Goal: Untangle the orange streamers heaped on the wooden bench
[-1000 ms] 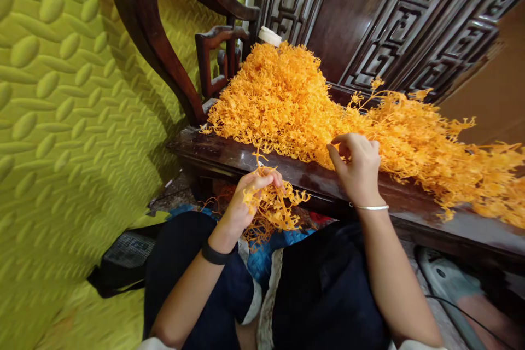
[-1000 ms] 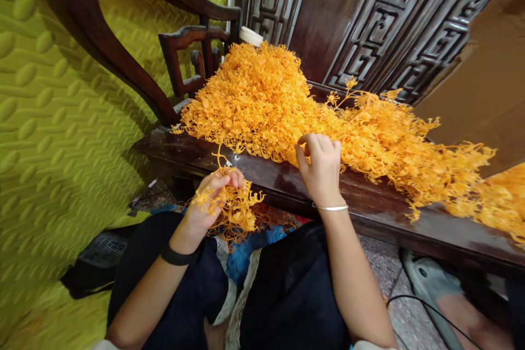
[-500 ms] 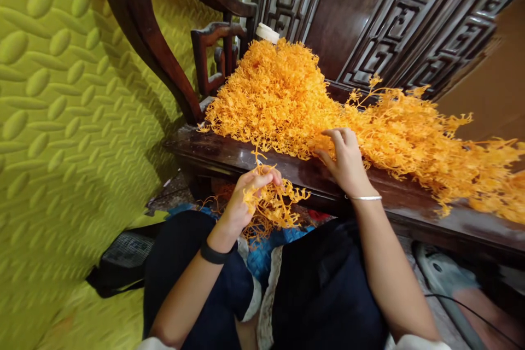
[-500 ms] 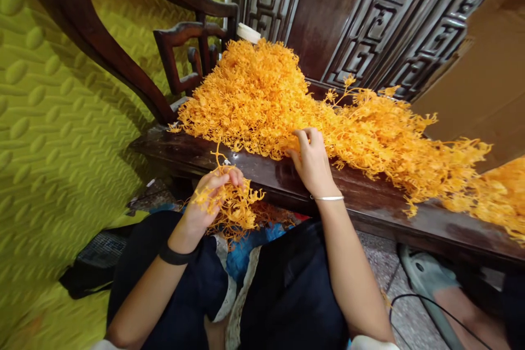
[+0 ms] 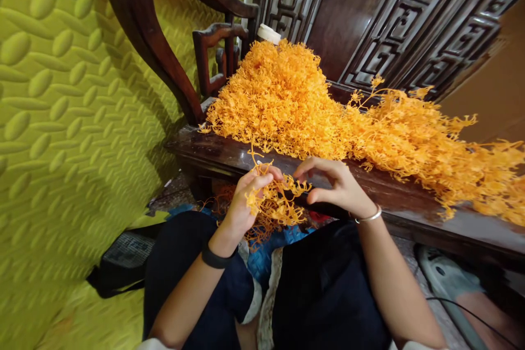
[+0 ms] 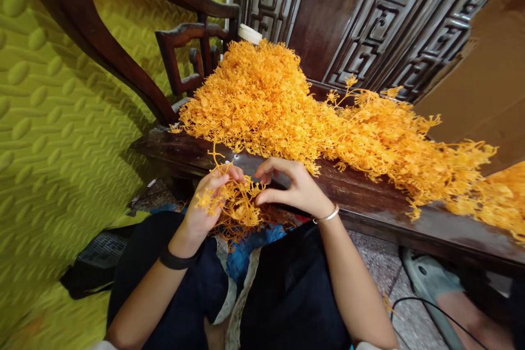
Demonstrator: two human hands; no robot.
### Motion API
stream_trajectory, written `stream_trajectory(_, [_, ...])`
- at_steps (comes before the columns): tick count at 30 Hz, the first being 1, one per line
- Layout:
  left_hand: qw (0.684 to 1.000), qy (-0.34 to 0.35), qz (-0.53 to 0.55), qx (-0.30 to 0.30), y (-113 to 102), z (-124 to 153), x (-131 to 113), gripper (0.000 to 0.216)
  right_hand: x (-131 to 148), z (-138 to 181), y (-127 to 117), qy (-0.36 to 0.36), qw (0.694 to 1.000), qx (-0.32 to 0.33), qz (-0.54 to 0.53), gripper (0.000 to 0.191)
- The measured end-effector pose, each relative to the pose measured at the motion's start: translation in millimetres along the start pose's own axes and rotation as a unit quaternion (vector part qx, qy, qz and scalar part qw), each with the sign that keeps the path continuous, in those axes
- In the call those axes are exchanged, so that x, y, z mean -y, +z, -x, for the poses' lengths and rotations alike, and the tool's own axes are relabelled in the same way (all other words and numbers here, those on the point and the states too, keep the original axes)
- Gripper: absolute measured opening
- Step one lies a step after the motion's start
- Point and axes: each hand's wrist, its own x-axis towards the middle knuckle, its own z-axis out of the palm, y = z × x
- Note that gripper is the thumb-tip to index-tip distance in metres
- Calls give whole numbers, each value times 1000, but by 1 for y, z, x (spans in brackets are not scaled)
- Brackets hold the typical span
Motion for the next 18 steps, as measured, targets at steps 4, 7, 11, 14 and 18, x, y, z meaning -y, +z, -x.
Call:
stream_trajectory(4, [999,-27,11,-17,4,3,-1,11,7,0,6,-32,999,-38,20,16])
stream_trajectory(7, [999,-27,-38,10,5,6,-1,26,9,-1,12,-52,996,-69,3,11])
stream_trajectory(11, [981,-12,-190,37,5,11,0,41,12,-1,21,-45,996,-73,-10,13])
stream_trajectory(14, [952,45,-298,47,4,12,2,35,13,-2,24,-40,997,-61,18,12])
stream_trajectory(18, [919,115,-367,88,4,11,1,9,12,-2,24,-9,997,-72,30,21])
